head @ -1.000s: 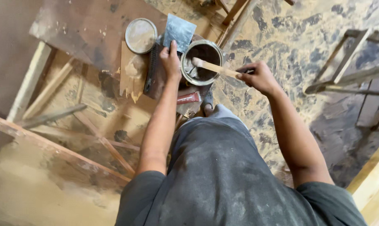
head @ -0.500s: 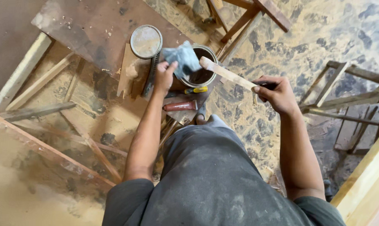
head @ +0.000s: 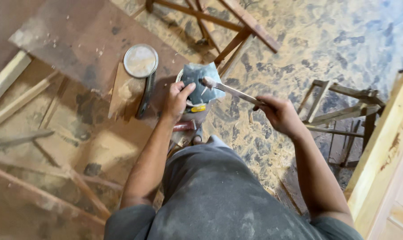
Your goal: The person scrapes the surface of a wooden door panel with a flat scraper blade, then opens a can of wood filler, scoops filler with a stick onto the scraper, and spreads the filler over the door surface by hand.
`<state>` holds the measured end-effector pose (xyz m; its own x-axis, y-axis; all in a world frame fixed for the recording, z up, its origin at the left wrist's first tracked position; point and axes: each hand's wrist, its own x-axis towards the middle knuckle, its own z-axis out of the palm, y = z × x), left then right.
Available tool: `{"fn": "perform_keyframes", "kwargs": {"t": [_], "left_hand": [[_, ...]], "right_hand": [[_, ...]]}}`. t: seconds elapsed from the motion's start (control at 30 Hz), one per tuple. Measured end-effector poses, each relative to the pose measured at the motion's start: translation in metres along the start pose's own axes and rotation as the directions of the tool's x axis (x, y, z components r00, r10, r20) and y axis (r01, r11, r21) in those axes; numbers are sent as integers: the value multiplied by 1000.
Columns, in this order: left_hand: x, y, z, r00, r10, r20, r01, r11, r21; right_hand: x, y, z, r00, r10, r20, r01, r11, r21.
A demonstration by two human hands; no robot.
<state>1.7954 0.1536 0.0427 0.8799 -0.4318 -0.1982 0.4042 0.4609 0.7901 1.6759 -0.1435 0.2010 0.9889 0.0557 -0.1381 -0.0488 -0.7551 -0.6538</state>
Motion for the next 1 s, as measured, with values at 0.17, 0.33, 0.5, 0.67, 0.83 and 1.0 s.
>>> {"fn": "perform_keyframes", "kwargs": {"t": [0.17,0.33,0.5,0.67,0.83,1.0], "left_hand": [[-2,9,22,996,-42,80,55,984,-167],[-1,14,30,985,-7,174,46,973,-224],[0,20,33,983,-27,181,71,967,-244],[4,22,37,990,-61,124,90,966,-243],[12,14,38,995,-51,85,64,987,-146],[32,2,24,995,98,-18,-98,995,4]], "right_hand": [[-16,-1,-4,903,-412,-125,313,827,-467],[-20,5,-9,846,-526,-86,359,682,-638],[-18,6,-19,828,-555,-83,319,587,-744],[-20,6,-30,777,-614,-138,306,561,-769],[-18,6,-34,689,-679,-252,227,533,-815],[-21,3,-31,771,-560,-303,338,764,-550]]}}
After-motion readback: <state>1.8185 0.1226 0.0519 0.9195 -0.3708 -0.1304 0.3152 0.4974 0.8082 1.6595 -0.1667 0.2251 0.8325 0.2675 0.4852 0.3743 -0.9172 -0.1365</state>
